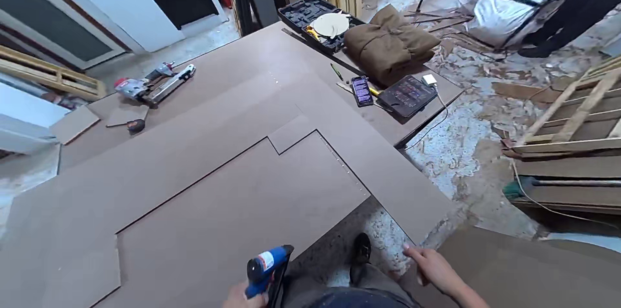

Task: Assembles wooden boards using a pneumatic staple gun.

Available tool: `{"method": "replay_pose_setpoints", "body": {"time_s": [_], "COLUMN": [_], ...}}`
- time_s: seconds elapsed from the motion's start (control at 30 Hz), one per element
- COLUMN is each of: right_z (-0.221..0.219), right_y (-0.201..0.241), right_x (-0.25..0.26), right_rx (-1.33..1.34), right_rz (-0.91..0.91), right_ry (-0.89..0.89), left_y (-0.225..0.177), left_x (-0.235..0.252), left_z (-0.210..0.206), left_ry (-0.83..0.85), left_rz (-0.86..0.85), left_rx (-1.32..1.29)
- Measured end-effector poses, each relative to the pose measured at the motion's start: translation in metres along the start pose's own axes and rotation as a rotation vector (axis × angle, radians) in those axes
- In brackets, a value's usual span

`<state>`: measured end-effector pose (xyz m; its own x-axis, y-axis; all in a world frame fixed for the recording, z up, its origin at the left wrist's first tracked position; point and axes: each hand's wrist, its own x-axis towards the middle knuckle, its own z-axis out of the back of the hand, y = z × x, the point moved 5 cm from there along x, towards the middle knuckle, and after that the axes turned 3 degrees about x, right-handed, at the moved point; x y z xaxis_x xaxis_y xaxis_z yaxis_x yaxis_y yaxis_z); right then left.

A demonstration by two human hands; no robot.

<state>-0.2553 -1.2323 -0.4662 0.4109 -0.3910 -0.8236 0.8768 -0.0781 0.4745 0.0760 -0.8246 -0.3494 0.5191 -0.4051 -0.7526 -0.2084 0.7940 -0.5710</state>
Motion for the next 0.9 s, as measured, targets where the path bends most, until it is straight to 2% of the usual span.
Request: {"method": "replay_pose_setpoints", "body": {"time_s": [0.17,0.33,0.47,0.63,0.7,0.77,0.83,0.9], "right_z": [0.091,0.117,0.103,0.085,0.068,0.036,-0.005,-0.031], "right_y": [0.058,0.134,0.209,0.335,0.4,0.448,0.459,0.45], "right_x": [0.04,0.088,0.126,0.205,0.234,0.259,0.28,0.291], "right_rx": [0.007,0.05,0.052,-0.373,-0.483,-0.567,-0.703,-0.845], "right_rz": [0.088,0.18,0.287,0.527,0.638,0.804,0.955,1.036], "right_ry": [-0.133,-0.289,-0.314,-0.365,-0.418,-0.442,-0.395,-0.36], "left_y": [-0.051,-0.098,-0.154,-0.245,-0.272,-0.283,-0.283,-0.285], "left_x": [0.013,0.048,0.118,0.216,0.256,0.291,0.317,0.338], "left_z": [0.026,0.092,0.142,0.181,0.194,0.207,0.215,0.222], "left_ry": [-0.119,-0.228,-0.255,-0.172,-0.158,-0.199,-0.257,-0.259], "left_rz": [0.082,0.105,0.019,0.002,-0.056,-0.159,-0.205,-0.202], "left_rx": [0.339,0.606,0.897,1.176,1.166,1.01,0.902,0.918]}}
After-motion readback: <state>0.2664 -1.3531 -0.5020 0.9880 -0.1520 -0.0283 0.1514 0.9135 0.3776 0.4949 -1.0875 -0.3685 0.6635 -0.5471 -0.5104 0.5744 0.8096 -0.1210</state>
